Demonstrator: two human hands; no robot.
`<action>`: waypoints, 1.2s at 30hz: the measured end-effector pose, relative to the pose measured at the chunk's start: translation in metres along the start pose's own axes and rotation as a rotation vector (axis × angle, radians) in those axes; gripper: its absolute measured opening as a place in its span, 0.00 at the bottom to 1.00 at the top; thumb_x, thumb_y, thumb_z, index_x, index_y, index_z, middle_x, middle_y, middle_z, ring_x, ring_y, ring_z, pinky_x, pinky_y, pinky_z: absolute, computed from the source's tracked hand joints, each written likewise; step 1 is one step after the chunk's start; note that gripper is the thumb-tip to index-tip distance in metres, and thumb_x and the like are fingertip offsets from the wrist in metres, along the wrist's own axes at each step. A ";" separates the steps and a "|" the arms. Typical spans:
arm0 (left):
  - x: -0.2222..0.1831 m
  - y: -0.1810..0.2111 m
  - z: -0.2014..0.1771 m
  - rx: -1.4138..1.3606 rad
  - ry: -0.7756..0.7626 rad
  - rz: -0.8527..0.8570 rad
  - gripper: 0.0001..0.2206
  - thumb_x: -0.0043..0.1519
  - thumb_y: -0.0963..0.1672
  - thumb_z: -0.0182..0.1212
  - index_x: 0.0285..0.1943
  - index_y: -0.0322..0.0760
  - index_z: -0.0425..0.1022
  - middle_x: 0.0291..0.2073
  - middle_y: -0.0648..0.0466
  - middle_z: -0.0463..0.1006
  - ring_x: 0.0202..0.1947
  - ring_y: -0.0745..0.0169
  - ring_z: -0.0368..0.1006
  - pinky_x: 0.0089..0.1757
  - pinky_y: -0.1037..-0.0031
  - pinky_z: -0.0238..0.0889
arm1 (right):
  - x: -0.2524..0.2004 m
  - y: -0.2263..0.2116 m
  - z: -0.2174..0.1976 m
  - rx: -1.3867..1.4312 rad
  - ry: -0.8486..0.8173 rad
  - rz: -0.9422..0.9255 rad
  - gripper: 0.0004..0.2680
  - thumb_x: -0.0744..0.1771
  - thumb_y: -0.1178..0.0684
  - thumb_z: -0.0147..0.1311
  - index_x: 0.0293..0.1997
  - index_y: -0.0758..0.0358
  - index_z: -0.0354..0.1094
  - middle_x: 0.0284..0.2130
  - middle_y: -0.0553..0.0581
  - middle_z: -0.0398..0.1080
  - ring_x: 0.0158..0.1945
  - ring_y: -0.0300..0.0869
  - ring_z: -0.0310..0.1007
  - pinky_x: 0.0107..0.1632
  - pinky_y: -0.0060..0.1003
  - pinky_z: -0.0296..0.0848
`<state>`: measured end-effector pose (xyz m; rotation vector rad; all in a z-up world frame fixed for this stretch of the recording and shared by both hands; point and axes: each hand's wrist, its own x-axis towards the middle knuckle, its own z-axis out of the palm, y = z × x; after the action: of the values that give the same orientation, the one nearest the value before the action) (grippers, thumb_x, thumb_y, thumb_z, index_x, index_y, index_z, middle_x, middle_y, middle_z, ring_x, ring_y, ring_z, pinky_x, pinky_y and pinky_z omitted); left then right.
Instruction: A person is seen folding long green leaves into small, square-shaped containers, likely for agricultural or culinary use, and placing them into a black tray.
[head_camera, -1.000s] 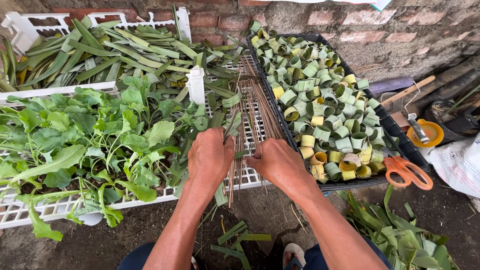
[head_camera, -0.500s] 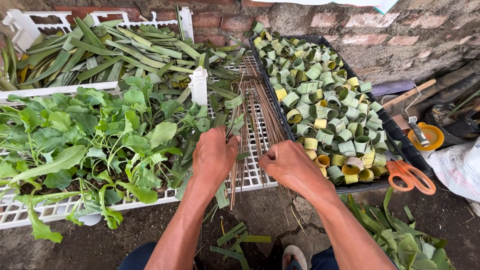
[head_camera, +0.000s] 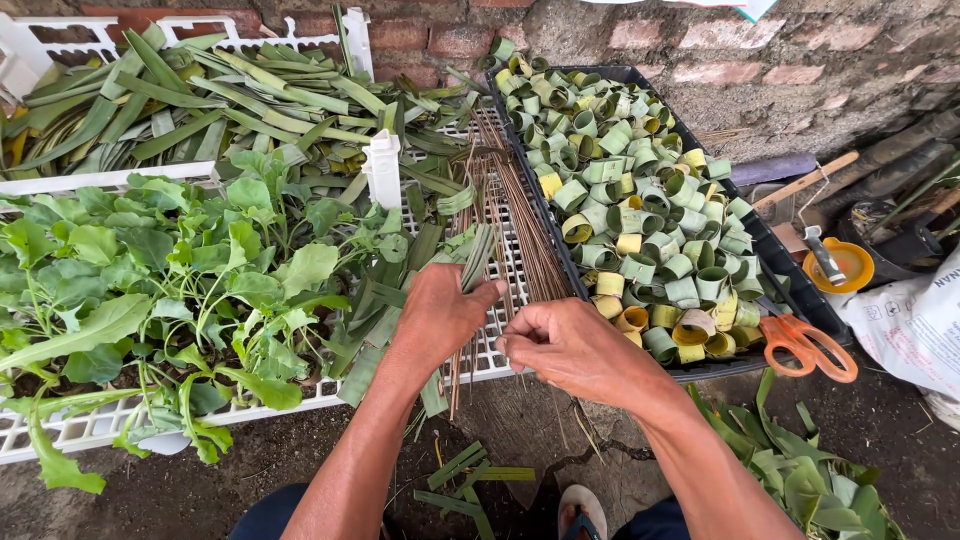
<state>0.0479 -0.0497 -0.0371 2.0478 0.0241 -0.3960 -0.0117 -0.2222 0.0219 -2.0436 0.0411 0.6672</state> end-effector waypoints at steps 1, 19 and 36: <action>0.008 -0.009 0.005 0.014 -0.005 -0.007 0.12 0.60 0.47 0.63 0.29 0.35 0.82 0.22 0.42 0.80 0.35 0.39 0.80 0.42 0.57 0.72 | -0.002 -0.003 0.000 0.036 -0.033 -0.001 0.07 0.70 0.56 0.56 0.43 0.73 0.75 0.30 0.63 0.76 0.25 0.38 0.69 0.26 0.26 0.70; -0.013 0.007 -0.018 -0.088 -0.010 -0.082 0.10 0.57 0.43 0.64 0.23 0.35 0.82 0.16 0.48 0.79 0.24 0.55 0.71 0.34 0.69 0.67 | 0.014 -0.004 0.021 -0.133 0.150 -0.006 0.10 0.71 0.59 0.51 0.54 0.74 0.73 0.37 0.69 0.79 0.23 0.39 0.74 0.38 0.36 0.80; -0.088 0.049 -0.014 -0.315 -0.270 -0.417 0.06 0.59 0.36 0.74 0.31 0.24 0.82 0.25 0.46 0.82 0.27 0.62 0.72 0.54 0.69 0.77 | 0.017 -0.003 -0.026 0.628 0.190 -0.122 0.03 0.70 0.61 0.59 0.43 0.72 0.74 0.36 0.65 0.78 0.18 0.35 0.65 0.17 0.23 0.64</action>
<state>-0.0228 -0.0488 0.0359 1.6582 0.3318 -0.8688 0.0153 -0.2371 0.0265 -1.4793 0.2085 0.3231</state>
